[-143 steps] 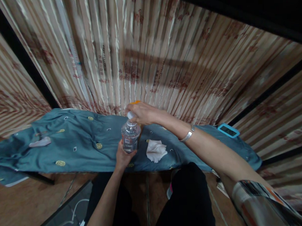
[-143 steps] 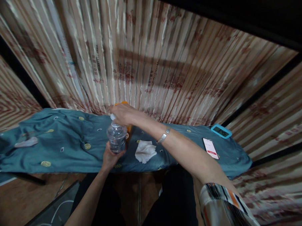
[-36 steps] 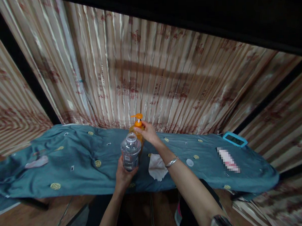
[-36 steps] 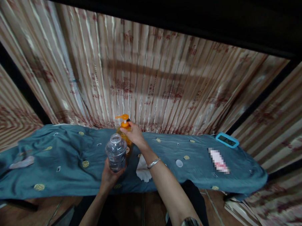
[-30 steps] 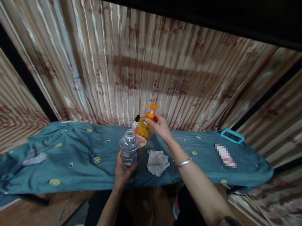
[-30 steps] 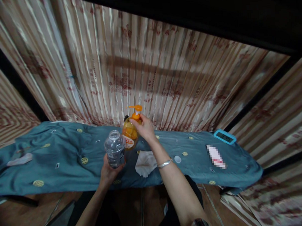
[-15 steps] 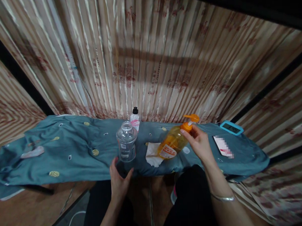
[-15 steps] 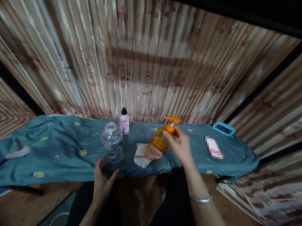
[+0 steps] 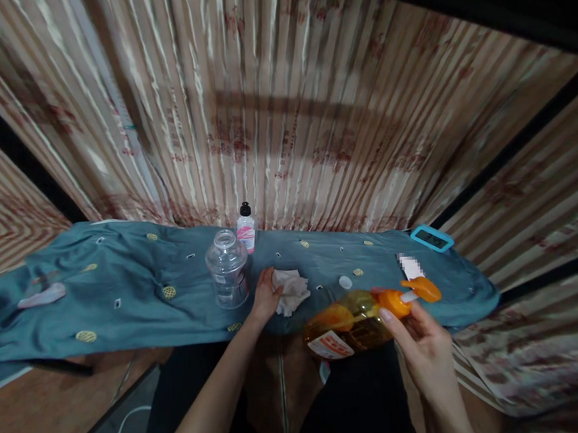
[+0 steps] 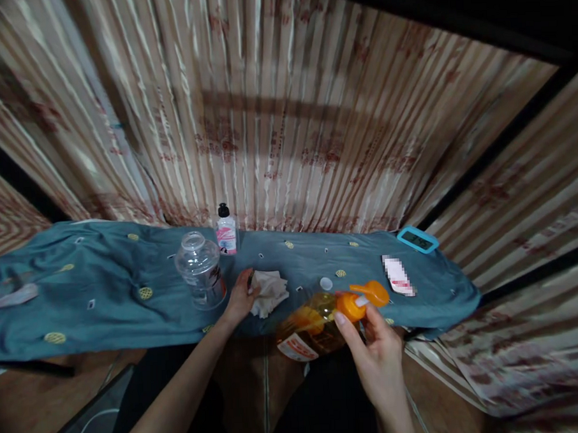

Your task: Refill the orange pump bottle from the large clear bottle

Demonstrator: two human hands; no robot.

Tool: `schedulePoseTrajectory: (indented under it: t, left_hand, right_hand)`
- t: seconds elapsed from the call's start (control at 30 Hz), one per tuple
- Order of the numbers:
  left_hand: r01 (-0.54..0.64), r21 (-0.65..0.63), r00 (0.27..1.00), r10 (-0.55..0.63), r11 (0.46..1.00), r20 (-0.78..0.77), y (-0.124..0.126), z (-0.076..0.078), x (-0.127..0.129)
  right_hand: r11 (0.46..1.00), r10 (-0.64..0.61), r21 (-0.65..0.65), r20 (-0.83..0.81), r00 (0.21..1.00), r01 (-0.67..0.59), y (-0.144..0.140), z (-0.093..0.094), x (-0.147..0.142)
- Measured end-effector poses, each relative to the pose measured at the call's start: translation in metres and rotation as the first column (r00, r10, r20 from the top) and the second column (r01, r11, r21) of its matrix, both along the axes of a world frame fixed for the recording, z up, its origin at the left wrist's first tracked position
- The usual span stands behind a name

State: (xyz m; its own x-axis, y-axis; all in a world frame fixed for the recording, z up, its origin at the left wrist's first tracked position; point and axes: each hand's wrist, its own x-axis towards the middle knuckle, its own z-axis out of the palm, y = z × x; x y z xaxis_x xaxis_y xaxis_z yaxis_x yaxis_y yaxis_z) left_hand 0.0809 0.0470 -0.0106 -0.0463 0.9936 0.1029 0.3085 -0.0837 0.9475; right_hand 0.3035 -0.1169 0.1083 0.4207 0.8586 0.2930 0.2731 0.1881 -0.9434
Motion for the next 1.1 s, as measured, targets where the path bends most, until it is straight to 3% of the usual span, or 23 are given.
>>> schedulePoseTrajectory:
  t: [0.17, 0.27, 0.37, 0.47, 0.53, 0.6, 0.77, 0.9, 0.97, 1.03, 1.1]
  left_hand:
    - [0.009, -0.115, 0.997, -0.001, 0.993, 0.072, 0.011, -0.006, 0.008]
    - [0.08, -0.175, 0.983, -0.048, 0.981, 0.177, 0.01, -0.004, 0.023]
    - [0.158, -0.155, 0.94, -0.101, 0.975, 0.326, 0.01, 0.01, 0.045]
    - [0.162, -0.101, 0.888, -0.1, 0.982, 0.45, 0.011, 0.025, 0.06]
    - [0.139, -0.084, 0.862, -0.079, 0.987, 0.501, 0.01, 0.027, 0.06]
    - [0.109, -0.103, 0.854, -0.04, 0.989, 0.519, 0.006, 0.019, 0.053]
    - [0.059, -0.18, 0.895, 0.028, 0.982, 0.446, -0.017, -0.018, 0.023]
    - [0.059, -0.185, 0.93, 0.013, 0.981, 0.366, -0.031, -0.03, 0.004]
    - [0.018, -0.099, 0.981, 0.002, 0.995, 0.196, -0.035, -0.028, -0.002]
    - [-0.033, 0.07, 0.999, 0.033, 0.997, 0.004, -0.036, -0.025, -0.005]
    - [0.016, 0.237, 0.989, 0.02, 0.971, -0.147, -0.037, -0.021, -0.006]
  right_hand:
    - [0.998, -0.051, -0.033, -0.069, 0.996, 0.049, -0.029, -0.007, 0.004]
    - [0.997, -0.074, -0.018, -0.04, 0.996, 0.074, -0.038, -0.007, 0.004]
    - [0.995, -0.103, -0.002, 0.024, 0.994, 0.103, -0.042, -0.001, 0.002]
    - [0.991, -0.134, 0.033, 0.052, 0.99, 0.132, -0.043, 0.005, 0.0]
    - [0.988, -0.155, 0.035, 0.029, 0.988, 0.154, -0.044, 0.007, -0.001]
    - [0.986, -0.166, 0.01, 0.01, 0.986, 0.166, -0.044, 0.006, 0.0]
    - [0.997, -0.076, 0.006, 0.012, 0.997, 0.076, -0.038, 0.008, -0.003]
    - [0.996, 0.007, 0.092, 0.035, 0.999, -0.01, -0.016, 0.02, -0.01]
    - [0.993, -0.001, 0.118, 0.094, 0.996, -0.01, 0.002, 0.025, -0.012]
    - [0.989, -0.002, 0.145, 0.193, 0.981, -0.026, 0.024, 0.028, -0.014]
    - [0.989, 0.005, 0.14, 0.307, 0.952, -0.051, 0.048, 0.028, -0.016]
